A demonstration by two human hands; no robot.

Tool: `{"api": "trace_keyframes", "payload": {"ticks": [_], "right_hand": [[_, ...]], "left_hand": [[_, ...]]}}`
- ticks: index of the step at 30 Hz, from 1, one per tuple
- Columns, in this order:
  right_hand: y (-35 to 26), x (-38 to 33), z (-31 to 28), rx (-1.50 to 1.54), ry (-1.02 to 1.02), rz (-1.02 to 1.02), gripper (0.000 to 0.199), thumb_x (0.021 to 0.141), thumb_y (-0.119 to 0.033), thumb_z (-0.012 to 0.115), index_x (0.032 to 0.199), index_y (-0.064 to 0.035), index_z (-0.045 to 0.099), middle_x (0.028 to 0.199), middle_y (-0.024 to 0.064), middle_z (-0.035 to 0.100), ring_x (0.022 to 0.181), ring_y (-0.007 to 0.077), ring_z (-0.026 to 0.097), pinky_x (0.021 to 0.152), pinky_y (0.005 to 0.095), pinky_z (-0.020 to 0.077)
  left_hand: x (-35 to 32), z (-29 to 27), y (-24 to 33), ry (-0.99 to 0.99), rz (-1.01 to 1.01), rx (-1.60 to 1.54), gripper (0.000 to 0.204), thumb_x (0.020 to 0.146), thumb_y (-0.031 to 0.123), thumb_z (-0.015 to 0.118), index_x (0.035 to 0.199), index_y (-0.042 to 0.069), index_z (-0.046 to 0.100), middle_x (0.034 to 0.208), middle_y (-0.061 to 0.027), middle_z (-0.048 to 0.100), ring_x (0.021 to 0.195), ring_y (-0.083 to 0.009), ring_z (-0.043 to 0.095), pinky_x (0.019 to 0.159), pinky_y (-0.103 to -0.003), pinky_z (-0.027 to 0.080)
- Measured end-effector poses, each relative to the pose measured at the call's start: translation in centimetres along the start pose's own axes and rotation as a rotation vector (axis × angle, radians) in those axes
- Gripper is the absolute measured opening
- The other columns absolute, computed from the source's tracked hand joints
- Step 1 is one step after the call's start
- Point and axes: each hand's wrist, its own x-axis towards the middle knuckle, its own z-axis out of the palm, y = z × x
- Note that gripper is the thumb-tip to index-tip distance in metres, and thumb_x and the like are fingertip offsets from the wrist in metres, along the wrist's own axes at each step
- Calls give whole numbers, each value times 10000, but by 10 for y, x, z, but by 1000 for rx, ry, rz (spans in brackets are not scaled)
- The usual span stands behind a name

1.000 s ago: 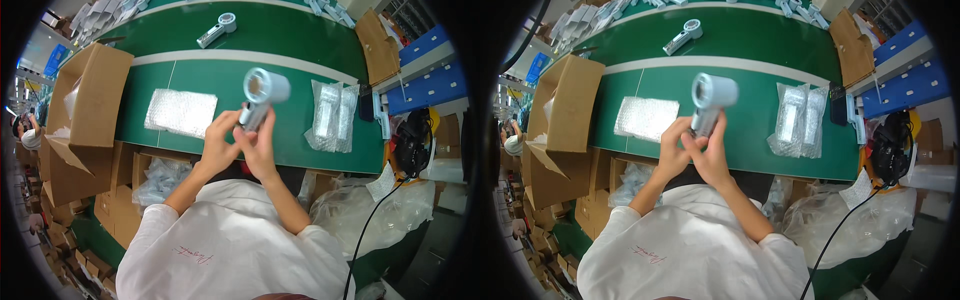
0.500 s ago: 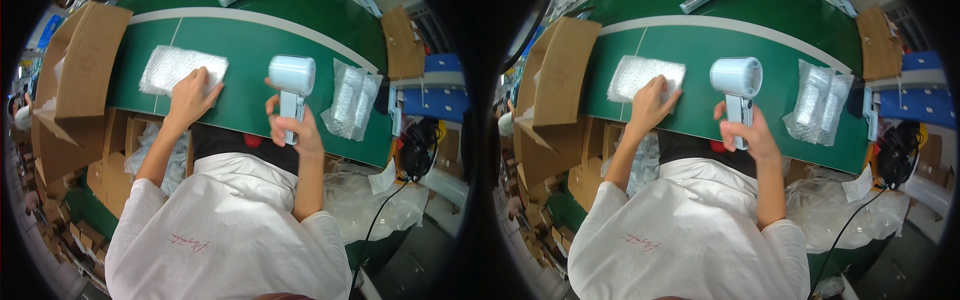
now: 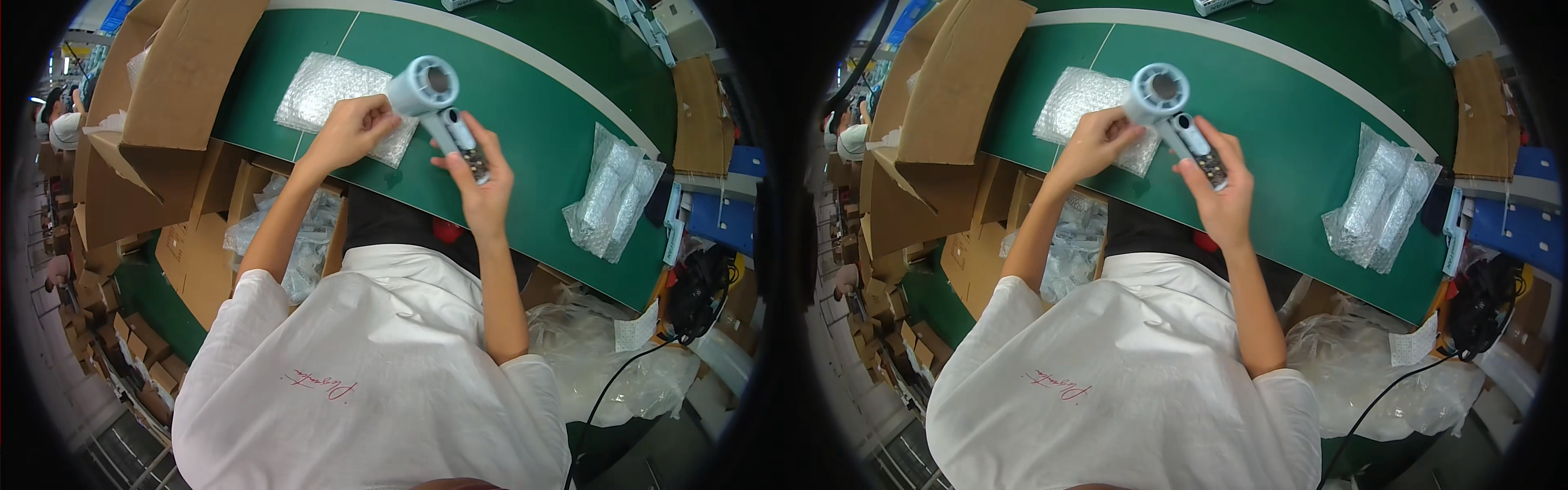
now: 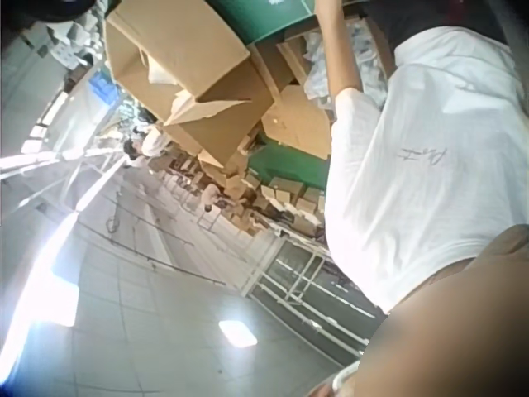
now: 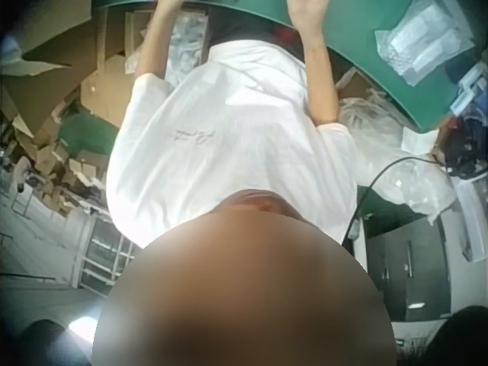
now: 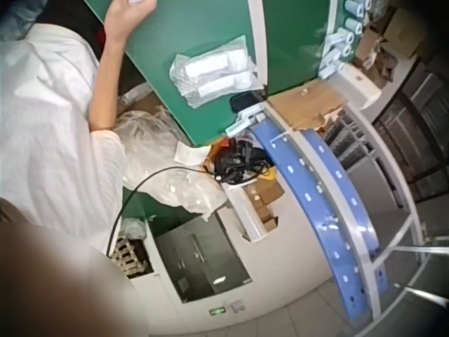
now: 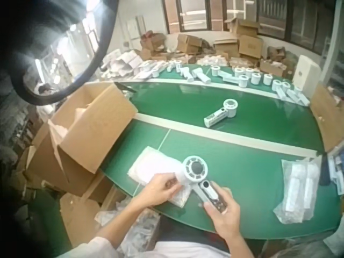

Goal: Inspecting handheld electronic devices, wrapping them in bubble wrap, and placing them into plastic bags on a production line.

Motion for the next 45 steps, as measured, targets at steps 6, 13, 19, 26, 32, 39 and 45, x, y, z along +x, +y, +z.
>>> {"api": "trace_keyframes", "payload": {"ticks": [6, 13, 19, 26, 32, 39, 45], "right_hand": [[15, -5, 7, -397, -97, -68, 471, 877, 1, 657, 1340, -13, 575, 1200, 88, 595, 831, 190, 635, 730, 298, 532], [-7, -9, 4, -755, -215, -197, 438, 868, -16, 663, 1303, 2, 614, 1182, 87, 625, 860, 200, 631, 749, 312, 514], [-50, -8, 2, -803, -109, -253, 436, 876, -57, 664, 1303, 15, 609, 1151, 96, 645, 830, 196, 617, 732, 320, 508], [-50, -35, -31, 401, 309, 334, 418, 1035, -273, 532, 1394, -59, 514, 1009, 118, 647, 558, 102, 510, 401, 167, 341], [-45, -46, -23, 324, 372, 161, 564, 1053, -450, 453, 1473, -91, 343, 971, 81, 616, 545, 64, 459, 392, 175, 299], [-94, -73, -59, -57, 418, -299, 465, 936, -83, 614, 1365, -10, 451, 934, 112, 703, 507, 50, 450, 440, 161, 370], [-89, -81, -77, 49, 496, -299, 553, 969, -259, 569, 1429, -23, 371, 1162, 158, 597, 529, 106, 498, 433, 179, 394]], "left_hand": [[5, -7, -21, 215, -246, -680, 158, 930, 129, 607, 823, 13, 617, 665, 10, 551, 568, -91, 425, 530, -262, 363], [5, -15, 15, 271, -168, -398, 146, 931, 124, 622, 820, 36, 583, 696, 13, 520, 603, -98, 436, 538, -263, 352], [-1, 16, 88, 297, 451, 314, 116, 882, 47, 652, 807, 35, 565, 740, -30, 512, 624, -163, 466, 548, -284, 364], [-2, 38, 119, 252, 523, 176, 111, 845, -7, 649, 809, 29, 550, 765, -67, 511, 663, -221, 459, 594, -316, 392], [10, 67, 154, 74, 661, 29, 113, 867, -1, 636, 801, 26, 549, 756, -63, 490, 655, -209, 432, 588, -310, 378], [44, 28, 188, 65, 413, -259, 205, 922, 76, 637, 749, 12, 547, 633, 2, 415, 549, -113, 311, 496, -266, 287], [49, 25, 218, -60, 474, -380, 248, 928, 109, 646, 723, 14, 543, 607, 19, 405, 541, -96, 294, 487, -254, 268]]}}
